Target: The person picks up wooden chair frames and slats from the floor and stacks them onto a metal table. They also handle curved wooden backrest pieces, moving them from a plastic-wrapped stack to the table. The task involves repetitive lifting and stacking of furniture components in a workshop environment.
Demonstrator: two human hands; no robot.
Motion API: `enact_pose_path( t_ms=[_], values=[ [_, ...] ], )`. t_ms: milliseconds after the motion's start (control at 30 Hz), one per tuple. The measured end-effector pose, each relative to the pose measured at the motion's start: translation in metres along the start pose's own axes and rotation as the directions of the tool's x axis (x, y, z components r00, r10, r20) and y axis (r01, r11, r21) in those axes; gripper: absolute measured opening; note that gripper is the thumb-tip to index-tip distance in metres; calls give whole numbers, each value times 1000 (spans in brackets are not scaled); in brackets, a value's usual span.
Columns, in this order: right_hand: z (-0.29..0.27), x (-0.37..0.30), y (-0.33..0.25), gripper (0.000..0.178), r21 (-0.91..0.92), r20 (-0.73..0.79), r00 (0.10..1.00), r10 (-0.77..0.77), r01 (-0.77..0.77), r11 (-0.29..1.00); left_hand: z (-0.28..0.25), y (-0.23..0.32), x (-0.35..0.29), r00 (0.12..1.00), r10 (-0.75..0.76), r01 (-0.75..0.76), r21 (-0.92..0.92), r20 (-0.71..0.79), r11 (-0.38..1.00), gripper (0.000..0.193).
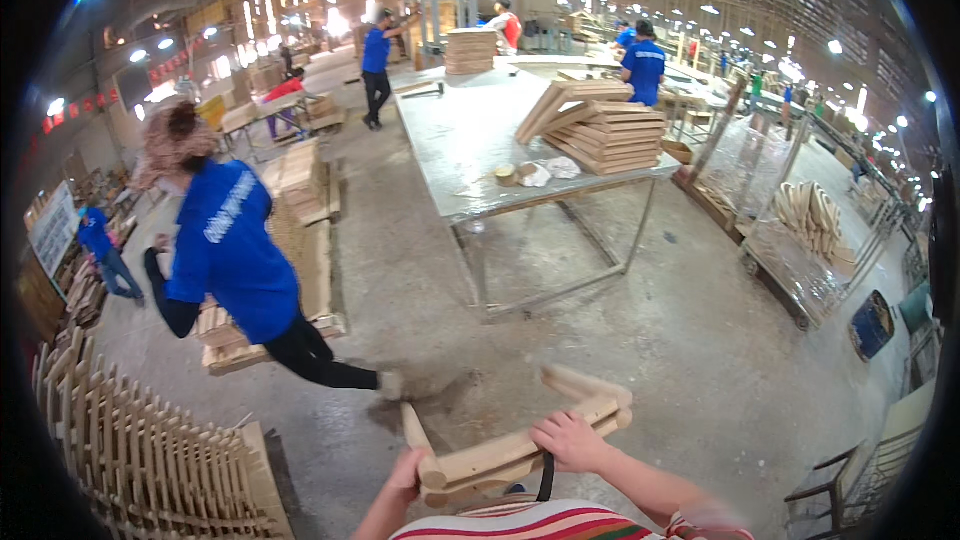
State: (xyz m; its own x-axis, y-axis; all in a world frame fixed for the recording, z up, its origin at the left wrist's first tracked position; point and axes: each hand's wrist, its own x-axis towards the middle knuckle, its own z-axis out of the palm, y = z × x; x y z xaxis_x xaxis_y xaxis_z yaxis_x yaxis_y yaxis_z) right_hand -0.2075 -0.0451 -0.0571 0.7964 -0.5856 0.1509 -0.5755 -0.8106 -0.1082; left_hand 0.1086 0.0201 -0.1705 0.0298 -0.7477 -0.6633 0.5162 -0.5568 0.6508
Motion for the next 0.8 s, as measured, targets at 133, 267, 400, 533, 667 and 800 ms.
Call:
enact_pose_path(
  t_ms=[133,267,400,533,667,800],
  values=[
    [-65,42,65,51,-200,-275,959,-65,9,980,101,105,-5,901,428,-431,39,67,901,51],
    [-115,103,124,47,-344,-417,892,-176,25,938,149,190,26,807,585,-589,30,84,808,54],
    [-166,177,191,40,-548,-455,820,-346,49,835,186,271,74,671,718,-714,-103,183,693,63],
    [-222,251,261,38,-691,-410,814,-411,17,723,246,363,136,608,782,-754,-207,136,623,53],
    [-282,320,342,46,-717,-396,851,-345,-52,695,312,471,197,622,739,-711,-207,258,671,52],
    [-332,382,428,52,-753,-393,877,-276,-135,645,377,565,254,673,645,-629,-180,362,756,45]
  ],
)
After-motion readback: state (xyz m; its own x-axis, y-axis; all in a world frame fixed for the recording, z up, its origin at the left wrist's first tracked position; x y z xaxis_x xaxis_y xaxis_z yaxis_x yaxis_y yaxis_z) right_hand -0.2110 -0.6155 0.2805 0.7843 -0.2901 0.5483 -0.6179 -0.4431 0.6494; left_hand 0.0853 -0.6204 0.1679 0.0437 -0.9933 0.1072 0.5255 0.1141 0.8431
